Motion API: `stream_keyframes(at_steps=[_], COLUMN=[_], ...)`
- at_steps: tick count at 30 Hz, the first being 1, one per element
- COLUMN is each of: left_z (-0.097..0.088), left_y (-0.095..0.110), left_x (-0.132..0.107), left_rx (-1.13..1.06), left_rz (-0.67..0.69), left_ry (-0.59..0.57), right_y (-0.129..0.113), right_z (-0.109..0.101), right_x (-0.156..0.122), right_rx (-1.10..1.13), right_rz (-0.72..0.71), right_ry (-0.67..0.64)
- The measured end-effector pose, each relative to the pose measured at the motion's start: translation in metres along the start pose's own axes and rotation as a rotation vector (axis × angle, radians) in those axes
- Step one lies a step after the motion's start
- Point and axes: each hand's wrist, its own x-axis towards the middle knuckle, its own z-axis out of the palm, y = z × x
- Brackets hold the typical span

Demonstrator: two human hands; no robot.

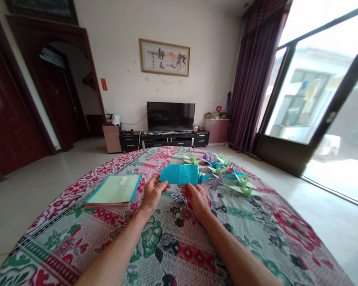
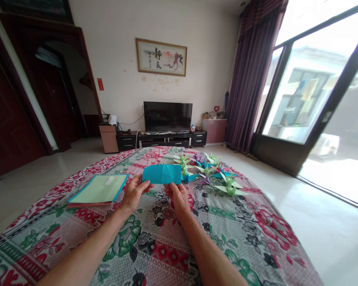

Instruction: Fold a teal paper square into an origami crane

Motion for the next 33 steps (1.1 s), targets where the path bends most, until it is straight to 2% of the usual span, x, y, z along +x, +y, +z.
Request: stream_keyframes(at_steps=[4,13,17,25,28,33], left_z=[-0.0014,-0.0007,0.0003,-0.0019,-0.0021,-0.0049], left_y=[-0.0008,0.0009,0.0008,-0.0009,0.0000,-0.0022], left_x=[-0.0001,-0.0014,-0.0007,0.0046,0.0044,0.0045], left_rx=[-0.017,0.179,0.181,0.053,0.061,0.064], left_rz=[-0.030,0.155,0.137,0.090,0.093,0.093], left_ry=[-0.023,0.042,0.041,0.079,0.083,0.078], right_y=[-0.0008,-0.0011,0.0011,0.0039,0.0058,0.0060], right_z=[0.0002,0.0003,-0.0015,-0.0026,-0.0032,-0.0059], right_x=[-0.0006,-0.0005,0.0013,0.0016,0.0033,0.0080], right_rx=[-0.027,-0.024,-0.001,-0.051,-0.097,-0.149], right_rz=[-0.021,-0.004,0.001,-0.017,-0.054,-0.214], right_ry=[0.002,0.008,-0.021,-0.049,-0.027,0.093])
